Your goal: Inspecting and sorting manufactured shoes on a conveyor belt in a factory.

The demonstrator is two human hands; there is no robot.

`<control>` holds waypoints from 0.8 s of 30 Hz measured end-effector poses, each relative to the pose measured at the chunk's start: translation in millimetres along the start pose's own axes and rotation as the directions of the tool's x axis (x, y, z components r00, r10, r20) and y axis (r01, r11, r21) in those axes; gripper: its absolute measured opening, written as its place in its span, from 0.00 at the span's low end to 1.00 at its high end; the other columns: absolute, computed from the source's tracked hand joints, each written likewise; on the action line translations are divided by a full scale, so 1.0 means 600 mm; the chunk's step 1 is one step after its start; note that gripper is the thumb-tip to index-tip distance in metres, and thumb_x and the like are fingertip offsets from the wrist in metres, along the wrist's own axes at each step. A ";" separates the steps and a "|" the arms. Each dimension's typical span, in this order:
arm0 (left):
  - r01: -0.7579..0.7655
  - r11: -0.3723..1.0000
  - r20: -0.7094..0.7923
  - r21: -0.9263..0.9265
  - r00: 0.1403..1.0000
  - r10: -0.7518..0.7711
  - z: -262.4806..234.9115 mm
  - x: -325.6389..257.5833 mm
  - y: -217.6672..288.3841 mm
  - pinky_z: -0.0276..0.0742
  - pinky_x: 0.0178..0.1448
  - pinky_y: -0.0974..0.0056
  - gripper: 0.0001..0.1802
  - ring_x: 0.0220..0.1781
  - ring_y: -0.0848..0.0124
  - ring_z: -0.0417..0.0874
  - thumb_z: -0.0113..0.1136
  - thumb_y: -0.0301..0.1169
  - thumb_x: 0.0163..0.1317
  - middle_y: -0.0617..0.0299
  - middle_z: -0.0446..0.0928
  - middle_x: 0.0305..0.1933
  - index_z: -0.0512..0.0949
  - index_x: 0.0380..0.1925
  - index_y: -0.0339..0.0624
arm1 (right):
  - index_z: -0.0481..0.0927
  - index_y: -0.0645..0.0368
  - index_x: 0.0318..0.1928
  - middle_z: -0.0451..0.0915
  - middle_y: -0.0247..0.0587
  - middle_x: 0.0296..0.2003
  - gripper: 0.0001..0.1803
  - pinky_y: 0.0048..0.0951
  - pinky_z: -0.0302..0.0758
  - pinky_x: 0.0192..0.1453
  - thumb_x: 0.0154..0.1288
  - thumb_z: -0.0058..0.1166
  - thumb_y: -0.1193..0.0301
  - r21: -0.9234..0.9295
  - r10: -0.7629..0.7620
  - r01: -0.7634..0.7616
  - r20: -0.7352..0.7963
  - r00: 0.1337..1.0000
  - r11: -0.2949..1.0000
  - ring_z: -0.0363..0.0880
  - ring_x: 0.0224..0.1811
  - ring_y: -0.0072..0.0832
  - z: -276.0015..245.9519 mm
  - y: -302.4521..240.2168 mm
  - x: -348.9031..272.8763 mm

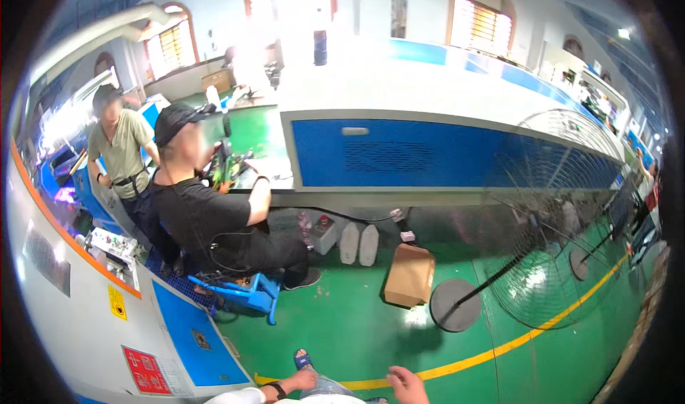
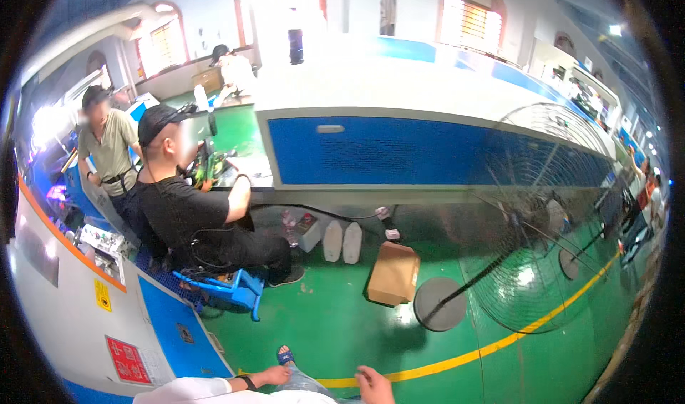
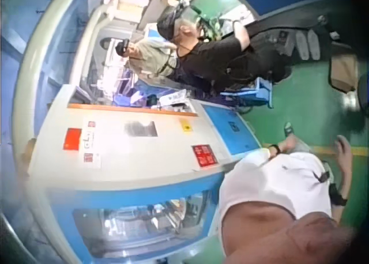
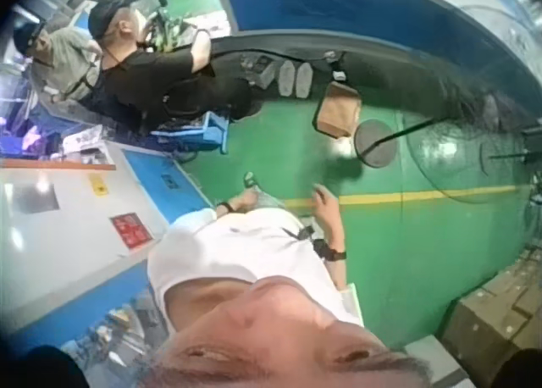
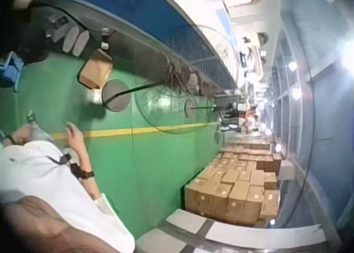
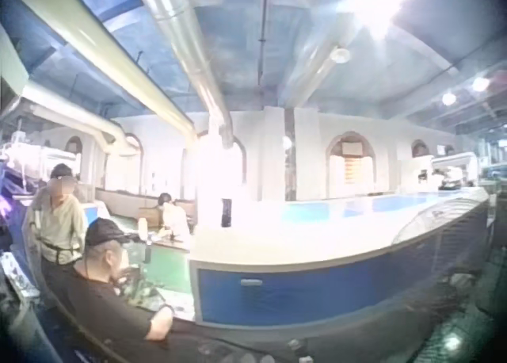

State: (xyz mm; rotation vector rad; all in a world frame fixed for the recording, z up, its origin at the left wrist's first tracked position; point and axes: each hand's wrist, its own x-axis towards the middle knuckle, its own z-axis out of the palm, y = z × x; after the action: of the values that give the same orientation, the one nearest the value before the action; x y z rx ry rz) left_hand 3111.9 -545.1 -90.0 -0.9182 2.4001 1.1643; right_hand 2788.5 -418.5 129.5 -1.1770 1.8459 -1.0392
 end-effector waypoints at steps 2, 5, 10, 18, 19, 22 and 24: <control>0.054 0.996 0.002 -0.068 0.999 -0.054 0.021 0.026 0.079 0.78 0.52 0.55 0.19 0.45 0.51 0.81 0.52 0.43 0.60 0.47 0.81 0.44 0.80 0.43 0.43 | 0.77 0.63 0.54 0.82 0.49 0.46 0.18 0.32 0.74 0.56 0.67 0.50 0.67 0.134 0.154 -0.149 -0.022 0.988 0.980 0.79 0.51 0.38 -0.082 0.081 -0.069; 0.083 0.980 -0.034 -0.181 0.995 -0.090 0.034 0.039 0.187 0.78 0.49 0.53 0.18 0.43 0.50 0.81 0.52 0.43 0.59 0.47 0.81 0.42 0.80 0.42 0.43 | 0.78 0.62 0.53 0.83 0.48 0.44 0.18 0.31 0.76 0.51 0.66 0.51 0.67 -0.068 0.226 -0.236 -0.136 0.965 0.969 0.80 0.48 0.33 -0.169 0.209 -0.191; 0.060 0.973 0.149 -0.225 0.988 -0.027 -0.003 0.123 0.277 0.78 0.45 0.53 0.18 0.40 0.54 0.83 0.52 0.44 0.61 0.49 0.82 0.39 0.81 0.40 0.42 | 0.77 0.61 0.54 0.83 0.51 0.44 0.19 0.35 0.78 0.39 0.66 0.48 0.66 0.602 0.769 -0.545 -0.195 0.609 0.584 0.83 0.41 0.38 -0.172 0.402 -0.395; -0.004 0.975 0.492 0.221 0.864 -0.108 -0.030 0.273 0.392 0.77 0.51 0.56 0.20 0.48 0.59 0.81 0.56 0.39 0.63 0.52 0.81 0.46 0.77 0.50 0.38 | 0.82 0.60 0.41 0.80 0.57 0.47 0.19 0.50 0.76 0.46 0.69 0.41 0.60 0.211 0.856 -0.916 -0.473 0.210 0.341 0.80 0.47 0.48 0.059 0.443 -0.674; -0.022 0.972 0.500 0.232 0.860 -0.100 -0.032 0.283 0.434 0.77 0.51 0.56 0.20 0.48 0.58 0.81 0.56 0.37 0.63 0.52 0.81 0.46 0.77 0.51 0.38 | 0.82 0.58 0.41 0.80 0.55 0.47 0.19 0.49 0.76 0.46 0.69 0.41 0.60 0.240 0.873 -0.927 -0.463 0.151 0.288 0.80 0.46 0.47 0.069 0.431 -0.678; -0.100 0.966 0.500 0.240 0.866 -0.034 -0.021 0.341 0.581 0.77 0.50 0.55 0.20 0.49 0.58 0.79 0.56 0.32 0.64 0.52 0.81 0.46 0.75 0.54 0.36 | 0.81 0.58 0.42 0.81 0.54 0.46 0.17 0.50 0.75 0.47 0.69 0.40 0.62 -0.323 0.870 -0.892 -0.277 0.409 0.317 0.79 0.47 0.50 0.068 0.391 -0.663; -0.147 0.960 0.507 0.240 0.862 0.005 0.014 0.408 0.665 0.77 0.50 0.55 0.20 0.49 0.57 0.79 0.56 0.31 0.64 0.52 0.80 0.46 0.74 0.55 0.35 | 0.75 0.64 0.54 0.76 0.53 0.55 0.24 0.43 0.68 0.59 0.72 0.34 0.61 0.757 0.998 -0.650 -0.043 0.049 0.064 0.70 0.57 0.50 0.044 0.387 -0.647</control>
State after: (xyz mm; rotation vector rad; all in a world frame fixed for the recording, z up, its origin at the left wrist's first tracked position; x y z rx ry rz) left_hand 2662.9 -454.9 7.0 -0.3696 2.0994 0.9223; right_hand 2858.1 -2.5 -35.9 0.9179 1.8882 -0.9910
